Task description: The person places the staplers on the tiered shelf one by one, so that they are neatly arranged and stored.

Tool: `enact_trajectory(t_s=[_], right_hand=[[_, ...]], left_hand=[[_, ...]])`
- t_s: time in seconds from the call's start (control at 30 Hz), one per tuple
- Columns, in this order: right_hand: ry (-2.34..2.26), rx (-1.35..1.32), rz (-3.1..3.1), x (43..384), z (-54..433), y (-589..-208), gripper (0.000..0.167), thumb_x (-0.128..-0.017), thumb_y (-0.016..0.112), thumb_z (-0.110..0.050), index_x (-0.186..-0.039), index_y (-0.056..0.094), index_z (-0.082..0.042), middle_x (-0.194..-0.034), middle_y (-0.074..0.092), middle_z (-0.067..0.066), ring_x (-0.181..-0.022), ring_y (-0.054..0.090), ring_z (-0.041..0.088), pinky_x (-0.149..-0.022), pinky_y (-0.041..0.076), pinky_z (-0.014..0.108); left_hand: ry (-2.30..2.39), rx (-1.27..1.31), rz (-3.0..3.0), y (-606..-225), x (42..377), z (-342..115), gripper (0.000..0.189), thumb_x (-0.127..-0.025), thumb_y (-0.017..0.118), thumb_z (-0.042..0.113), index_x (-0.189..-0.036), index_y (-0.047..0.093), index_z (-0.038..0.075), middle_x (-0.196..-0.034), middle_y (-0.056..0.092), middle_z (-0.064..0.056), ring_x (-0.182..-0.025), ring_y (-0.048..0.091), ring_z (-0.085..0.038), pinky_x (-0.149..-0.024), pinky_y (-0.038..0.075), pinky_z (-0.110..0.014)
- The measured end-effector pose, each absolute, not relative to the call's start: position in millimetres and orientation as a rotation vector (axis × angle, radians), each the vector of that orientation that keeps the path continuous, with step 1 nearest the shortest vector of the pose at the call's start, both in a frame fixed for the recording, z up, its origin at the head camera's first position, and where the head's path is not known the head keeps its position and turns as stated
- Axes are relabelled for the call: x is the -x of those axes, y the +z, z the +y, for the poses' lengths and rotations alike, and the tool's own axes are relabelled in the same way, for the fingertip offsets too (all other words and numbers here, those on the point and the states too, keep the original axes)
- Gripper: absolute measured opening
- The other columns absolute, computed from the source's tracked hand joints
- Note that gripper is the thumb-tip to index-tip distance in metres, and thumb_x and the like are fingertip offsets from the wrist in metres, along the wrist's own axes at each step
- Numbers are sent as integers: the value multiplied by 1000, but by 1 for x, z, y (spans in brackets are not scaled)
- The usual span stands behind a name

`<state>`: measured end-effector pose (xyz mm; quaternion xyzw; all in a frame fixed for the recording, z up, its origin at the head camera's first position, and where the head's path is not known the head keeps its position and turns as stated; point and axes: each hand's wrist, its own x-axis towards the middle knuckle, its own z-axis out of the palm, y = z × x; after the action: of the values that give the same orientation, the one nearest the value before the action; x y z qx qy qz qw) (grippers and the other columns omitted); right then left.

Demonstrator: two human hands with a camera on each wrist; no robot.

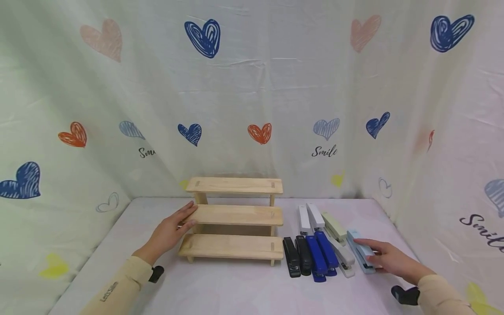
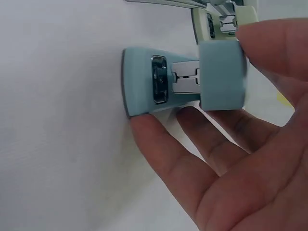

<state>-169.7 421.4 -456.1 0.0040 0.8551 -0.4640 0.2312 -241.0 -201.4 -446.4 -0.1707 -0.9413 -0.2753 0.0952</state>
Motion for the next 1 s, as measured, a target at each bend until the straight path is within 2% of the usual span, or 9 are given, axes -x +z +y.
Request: enact_trajectory(t_s=[0.17, 0.33, 0.5, 0.6, 0.8, 1.0], right_hand=[[-1291, -4, 2321, 171, 423, -456, 60, -96, 60, -5, -150, 36, 1, -146, 10, 46, -114, 47, 47, -86, 52, 58], [-1274, 14, 2338, 172, 425, -457, 60, -92, 61, -2, -148, 39, 3, -145, 12, 47, -110, 51, 44, -84, 53, 56], [-1197, 50, 2414, 174, 423, -455, 59, -87, 63, 1, -144, 47, 3, -144, 22, 45, -106, 49, 34, -82, 54, 45], [-1190, 85, 2430, 175, 423, -454, 58, -87, 64, 1, -143, 48, 5, -145, 22, 45, -107, 47, 35, -81, 52, 40], [-1292, -15, 2367, 172, 424, -457, 61, -90, 67, -2, -146, 44, 3, -144, 16, 47, -107, 47, 35, -83, 54, 40], [-1348, -93, 2358, 170, 427, -461, 63, -92, 68, -8, -149, 40, 0, -143, 15, 44, -114, 42, 43, -85, 52, 41]], left_hand=[[-800, 508, -2797, -445, 241, -200, 59, -100, 59, 42, -150, 48, 14, -159, 35, -2, -107, 65, -28, -88, 50, -53], [-806, 506, -2808, -444, 240, -200, 59, -100, 59, 42, -151, 47, 15, -159, 34, 0, -100, 65, -23, -80, 52, -47], [-797, 502, -2812, -444, 239, -200, 58, -100, 59, 42, -151, 47, 16, -159, 34, 1, -97, 66, -21, -76, 53, -44], [-805, 508, -2814, -444, 240, -200, 59, -100, 59, 42, -151, 47, 16, -159, 33, 1, -97, 66, -22, -77, 52, -44], [-790, 493, -2826, -445, 240, -201, 59, -100, 58, 43, -151, 46, 17, -159, 33, 2, -97, 66, -21, -76, 52, -42], [-787, 485, -2830, -444, 239, -202, 60, -100, 57, 46, -151, 46, 17, -159, 33, 2, -97, 65, -21, -76, 52, -42]])
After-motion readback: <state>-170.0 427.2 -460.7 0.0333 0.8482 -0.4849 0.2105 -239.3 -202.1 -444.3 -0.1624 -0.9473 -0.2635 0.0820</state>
